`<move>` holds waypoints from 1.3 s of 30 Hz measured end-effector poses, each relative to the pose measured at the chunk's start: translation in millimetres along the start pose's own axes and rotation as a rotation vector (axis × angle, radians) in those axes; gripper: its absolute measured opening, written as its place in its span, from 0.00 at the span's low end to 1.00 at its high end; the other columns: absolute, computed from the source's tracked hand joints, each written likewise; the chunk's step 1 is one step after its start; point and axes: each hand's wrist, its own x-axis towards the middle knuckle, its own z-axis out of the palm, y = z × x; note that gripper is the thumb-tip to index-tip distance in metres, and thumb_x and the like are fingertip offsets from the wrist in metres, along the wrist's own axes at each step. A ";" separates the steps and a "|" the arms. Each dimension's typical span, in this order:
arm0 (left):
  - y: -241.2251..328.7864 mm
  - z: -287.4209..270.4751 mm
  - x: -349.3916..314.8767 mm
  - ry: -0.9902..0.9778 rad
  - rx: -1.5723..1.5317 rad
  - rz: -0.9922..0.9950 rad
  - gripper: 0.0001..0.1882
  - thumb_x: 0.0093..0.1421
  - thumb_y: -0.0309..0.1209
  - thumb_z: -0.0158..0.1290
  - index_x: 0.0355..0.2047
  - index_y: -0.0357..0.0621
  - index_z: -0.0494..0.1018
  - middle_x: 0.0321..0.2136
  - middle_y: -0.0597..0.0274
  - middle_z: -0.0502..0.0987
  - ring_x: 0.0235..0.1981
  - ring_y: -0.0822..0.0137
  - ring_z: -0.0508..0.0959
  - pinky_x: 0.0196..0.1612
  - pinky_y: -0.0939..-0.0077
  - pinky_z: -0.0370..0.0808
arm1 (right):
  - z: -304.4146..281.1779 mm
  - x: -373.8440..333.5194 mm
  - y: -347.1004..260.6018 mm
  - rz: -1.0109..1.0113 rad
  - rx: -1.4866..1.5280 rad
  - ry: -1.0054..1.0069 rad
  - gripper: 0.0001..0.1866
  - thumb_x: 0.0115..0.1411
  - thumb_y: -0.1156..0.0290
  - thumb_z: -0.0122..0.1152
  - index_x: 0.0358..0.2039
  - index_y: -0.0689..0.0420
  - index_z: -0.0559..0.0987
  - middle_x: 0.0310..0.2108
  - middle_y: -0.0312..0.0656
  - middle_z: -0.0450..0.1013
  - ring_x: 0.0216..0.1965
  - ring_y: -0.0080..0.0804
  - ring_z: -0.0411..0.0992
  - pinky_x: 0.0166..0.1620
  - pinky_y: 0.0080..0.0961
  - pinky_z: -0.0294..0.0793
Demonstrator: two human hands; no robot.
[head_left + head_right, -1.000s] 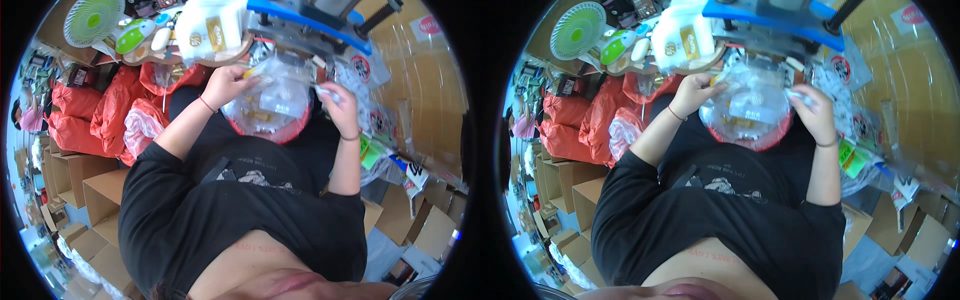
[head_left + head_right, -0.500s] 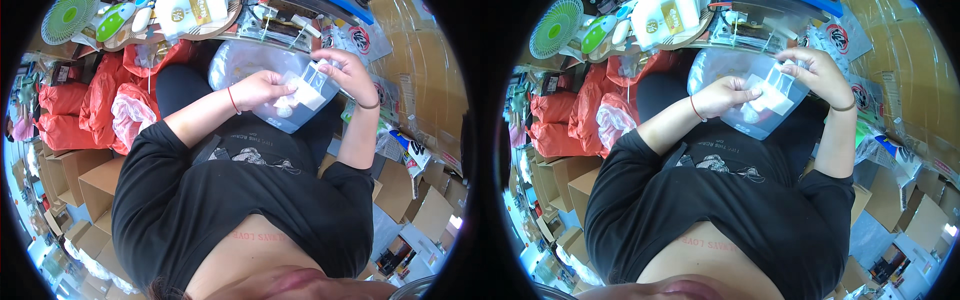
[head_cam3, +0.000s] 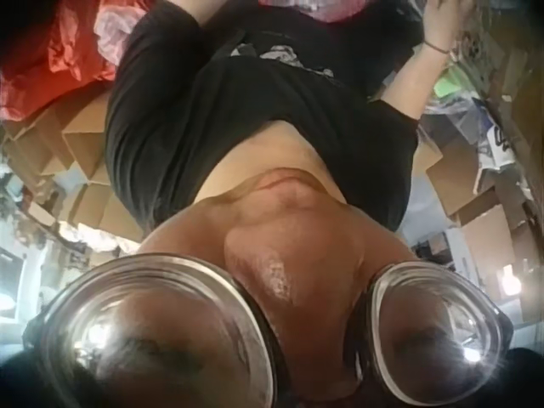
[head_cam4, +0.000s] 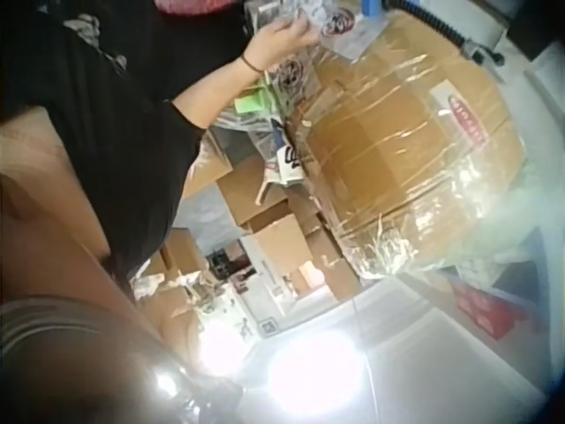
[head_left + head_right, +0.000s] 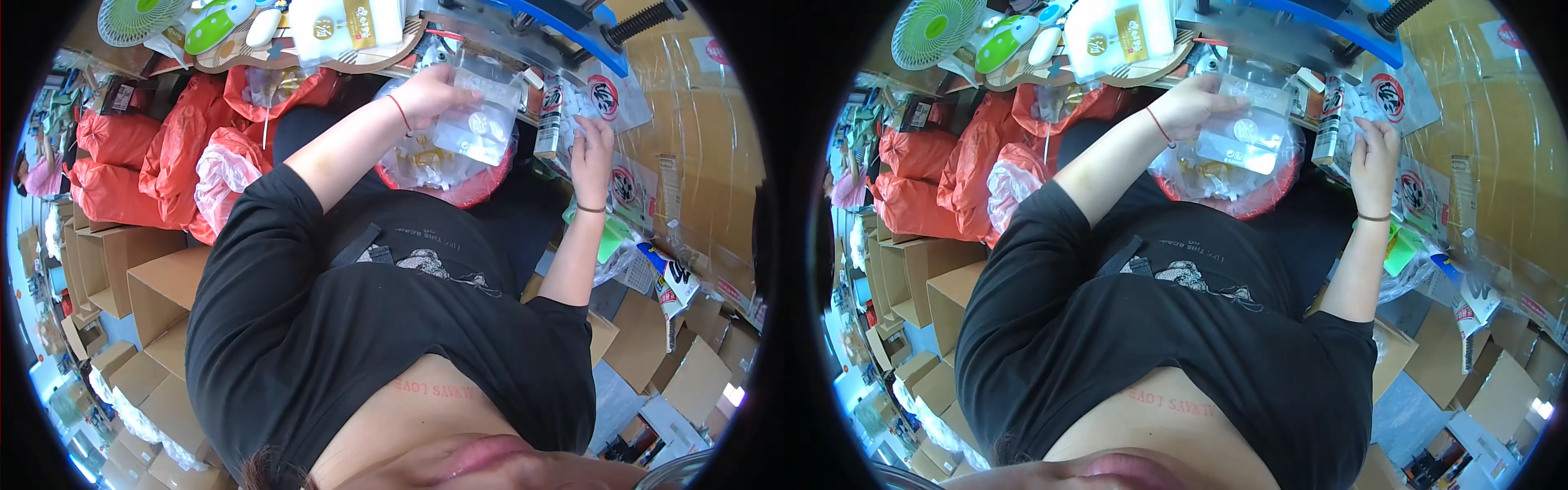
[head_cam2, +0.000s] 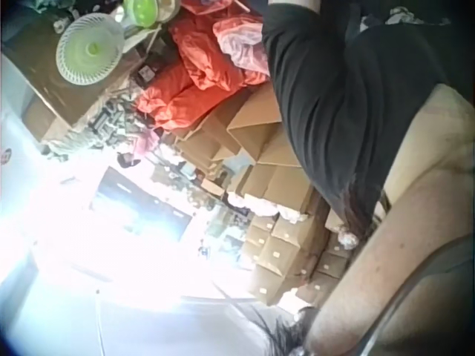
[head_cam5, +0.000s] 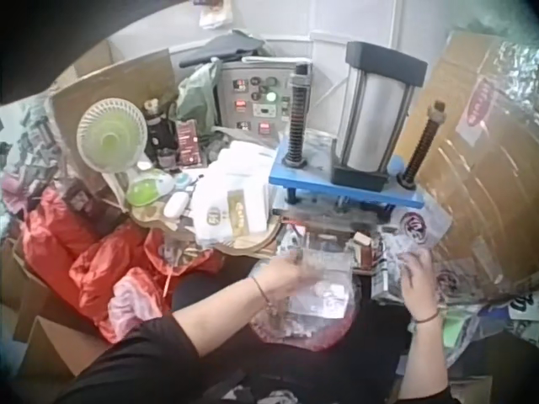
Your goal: Manually filling plastic bags with items and sealing them using a heat-sealing machine.
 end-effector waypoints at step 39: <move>-21.6 50.0 -70.1 -0.565 -0.353 -0.278 0.13 0.63 0.32 0.57 0.45 0.37 0.77 0.35 0.63 0.82 0.33 0.76 0.79 0.38 0.80 0.76 | -19.4 39.8 -63.9 -0.055 0.683 -0.485 0.10 0.64 0.67 0.59 0.39 0.61 0.80 0.27 0.30 0.71 0.29 0.14 0.66 0.32 0.14 0.64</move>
